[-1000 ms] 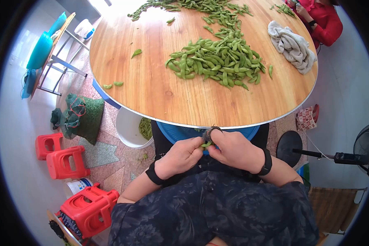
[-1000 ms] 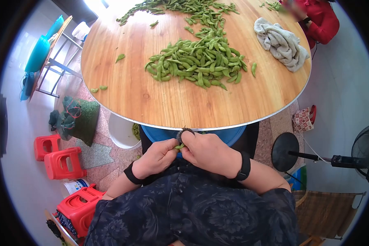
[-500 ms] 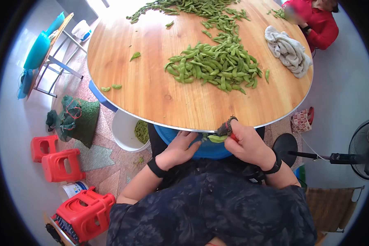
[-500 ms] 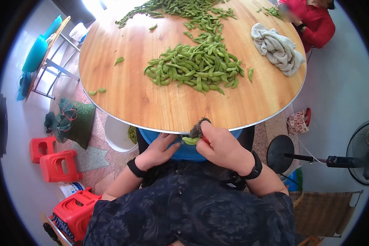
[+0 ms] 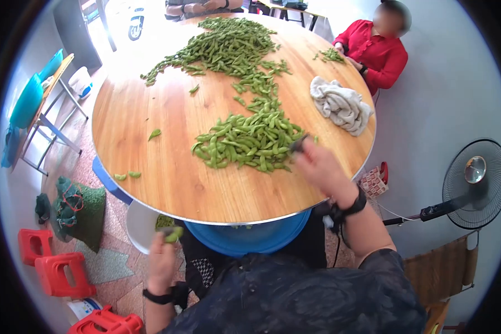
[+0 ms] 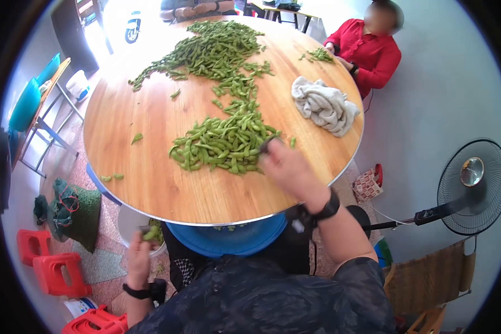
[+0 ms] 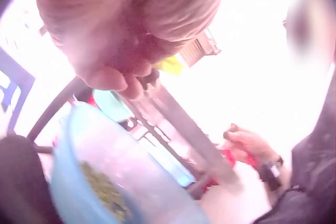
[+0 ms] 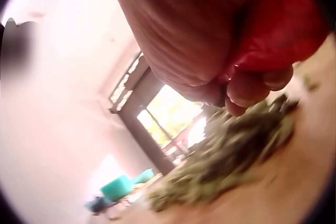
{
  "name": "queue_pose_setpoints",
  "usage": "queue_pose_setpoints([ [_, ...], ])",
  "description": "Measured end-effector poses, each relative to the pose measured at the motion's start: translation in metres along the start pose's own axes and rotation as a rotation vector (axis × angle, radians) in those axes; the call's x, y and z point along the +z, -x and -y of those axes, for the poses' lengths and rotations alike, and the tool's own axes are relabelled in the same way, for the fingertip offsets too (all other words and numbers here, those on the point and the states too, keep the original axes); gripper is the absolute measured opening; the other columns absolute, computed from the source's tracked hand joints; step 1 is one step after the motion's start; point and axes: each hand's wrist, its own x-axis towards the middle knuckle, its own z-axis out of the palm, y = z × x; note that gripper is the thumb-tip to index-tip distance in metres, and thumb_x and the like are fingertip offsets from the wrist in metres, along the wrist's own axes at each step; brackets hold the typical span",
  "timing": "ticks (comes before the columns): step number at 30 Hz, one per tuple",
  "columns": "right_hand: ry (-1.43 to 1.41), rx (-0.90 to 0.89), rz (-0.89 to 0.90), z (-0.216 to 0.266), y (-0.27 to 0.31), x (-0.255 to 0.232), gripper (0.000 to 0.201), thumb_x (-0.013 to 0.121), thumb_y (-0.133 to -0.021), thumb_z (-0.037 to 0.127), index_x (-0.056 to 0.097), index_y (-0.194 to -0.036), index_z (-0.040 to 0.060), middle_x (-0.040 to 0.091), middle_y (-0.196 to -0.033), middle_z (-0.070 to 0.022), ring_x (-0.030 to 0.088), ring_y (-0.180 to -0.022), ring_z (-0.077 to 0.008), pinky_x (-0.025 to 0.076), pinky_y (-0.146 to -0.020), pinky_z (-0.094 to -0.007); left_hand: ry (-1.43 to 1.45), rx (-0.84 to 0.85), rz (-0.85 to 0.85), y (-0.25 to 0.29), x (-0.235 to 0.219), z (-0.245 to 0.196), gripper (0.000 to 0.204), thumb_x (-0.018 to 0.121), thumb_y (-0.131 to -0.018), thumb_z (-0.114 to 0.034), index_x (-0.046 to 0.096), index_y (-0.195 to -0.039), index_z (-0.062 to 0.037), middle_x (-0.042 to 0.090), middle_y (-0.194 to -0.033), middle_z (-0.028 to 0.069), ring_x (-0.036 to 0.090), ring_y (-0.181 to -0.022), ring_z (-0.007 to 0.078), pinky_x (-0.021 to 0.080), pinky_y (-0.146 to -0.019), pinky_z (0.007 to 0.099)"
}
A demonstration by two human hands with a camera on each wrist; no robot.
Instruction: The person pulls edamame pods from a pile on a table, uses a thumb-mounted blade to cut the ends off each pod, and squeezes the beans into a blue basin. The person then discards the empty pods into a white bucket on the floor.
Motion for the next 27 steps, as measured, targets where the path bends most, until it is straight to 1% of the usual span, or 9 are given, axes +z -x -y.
queue_pose_setpoints([
  [2, 0.077, 0.170, -0.117, -0.043, -0.023, -0.024, 0.021, 0.060, -0.087, 0.021, 0.055, -0.090, 0.0004, 0.060, -0.070, -0.0178, 0.062, -0.066, -0.0349, 0.049, -0.061, -0.0425, -0.425, 0.139, -0.173, -0.004, -0.060, 0.047, 0.039, 0.047, -0.091, -0.003, 0.046, -0.129, 0.0024, 0.054, -0.117, 0.0135, 0.057, -0.100, 0.0200, 0.047, -0.083, 0.0302],
  [3, 0.086, 0.168, -0.128, -0.053, -0.030, -0.033, 0.021, 0.060, -0.087, 0.021, 0.055, -0.090, 0.0004, 0.060, -0.070, -0.0178, 0.062, -0.066, -0.0349, 0.049, -0.061, -0.0425, -0.723, 0.202, -0.287, -0.004, -0.076, 0.058, 0.044, 0.050, -0.090, -0.005, 0.043, -0.133, 0.0027, 0.050, -0.124, 0.0161, 0.056, -0.104, 0.0233, 0.047, -0.086, 0.0308],
  [6, 0.118, 0.450, 0.002, -0.071, -0.037, -0.042, 0.020, 0.059, -0.089, 0.020, 0.054, -0.094, 0.0011, 0.059, -0.071, -0.0128, 0.061, -0.063, -0.0211, 0.049, -0.057, -0.0353, -0.870, 0.288, -0.495, -0.002, -0.090, 0.069, 0.050, 0.054, -0.089, -0.007, 0.040, -0.136, 0.0031, 0.045, -0.132, 0.0197, 0.051, -0.117, 0.0289, 0.046, -0.090, 0.0335],
  [8, 0.415, 0.199, 0.066, -0.081, -0.034, -0.033, 0.028, 0.061, -0.085, 0.025, 0.052, -0.093, 0.0000, 0.061, -0.076, -0.0252, 0.061, -0.074, -0.0427, 0.050, -0.068, -0.0462, -0.542, 0.138, -0.470, 0.000, -0.084, 0.067, 0.049, 0.054, -0.090, -0.006, 0.041, -0.136, 0.0029, 0.045, -0.135, 0.0199, 0.050, -0.122, 0.0284, 0.044, -0.093, 0.0354],
  [14, 0.418, 0.043, 0.175, -0.038, -0.013, -0.010, 0.028, 0.060, -0.081, 0.021, 0.049, -0.090, -0.0029, 0.060, -0.075, -0.0272, 0.060, -0.074, -0.0437, 0.048, -0.069, -0.0492, -0.247, 0.288, -0.117, 0.000, 0.007, 0.006, 0.037, 0.051, -0.092, -0.002, 0.050, -0.128, 0.0012, 0.063, -0.112, 0.0110, 0.061, -0.100, 0.0186, 0.048, -0.085, 0.0301],
  [18, 0.243, 0.128, 0.069, -0.010, 0.006, -0.012, 0.020, 0.055, -0.081, 0.012, 0.050, -0.094, -0.0011, 0.061, -0.072, -0.0192, 0.059, -0.058, -0.0311, 0.047, -0.055, -0.0366, 0.067, 0.253, 0.232, -0.002, 0.067, -0.028, 0.038, 0.052, -0.092, 0.000, 0.045, -0.130, 0.0043, 0.062, -0.108, 0.0125, 0.064, -0.097, 0.0188, 0.051, -0.087, 0.0307],
  [20, -0.503, 0.354, 0.172, 0.009, 0.017, -0.006, 0.020, 0.058, -0.088, 0.016, 0.053, -0.101, 0.0016, 0.067, -0.079, -0.0097, 0.060, -0.055, -0.0163, 0.049, -0.052, -0.0298, 0.056, 0.287, 0.378, -0.010, 0.091, -0.043, 0.034, 0.053, -0.093, -0.002, 0.048, -0.126, 0.0057, 0.064, -0.108, 0.0134, 0.065, -0.096, 0.0184, 0.052, -0.084, 0.0306],
  [23, -1.040, 0.313, 0.264, 0.022, 0.029, 0.014, 0.018, 0.053, -0.092, 0.011, 0.054, -0.109, 0.0038, 0.067, -0.085, -0.0042, 0.052, -0.049, -0.0039, 0.044, -0.046, -0.0214, 0.242, 0.057, 0.567, -0.020, 0.128, -0.069, 0.035, 0.048, -0.099, -0.014, 0.044, -0.131, 0.0020, 0.058, -0.117, 0.0082, 0.061, -0.100, 0.0132, 0.049, -0.082, 0.0251],
  [27, -1.205, 0.199, 0.325, 0.033, 0.038, 0.050, 0.017, 0.050, -0.094, 0.008, 0.056, -0.109, 0.0020, 0.061, -0.076, -0.0010, 0.047, -0.045, -0.0030, 0.041, -0.045, -0.0172, 0.452, -0.178, 0.596, -0.036, 0.163, -0.069, 0.031, 0.043, -0.102, -0.016, 0.048, -0.127, 0.0002, 0.060, -0.113, 0.0086, 0.062, -0.096, 0.0141, 0.050, -0.080, 0.0263],
])
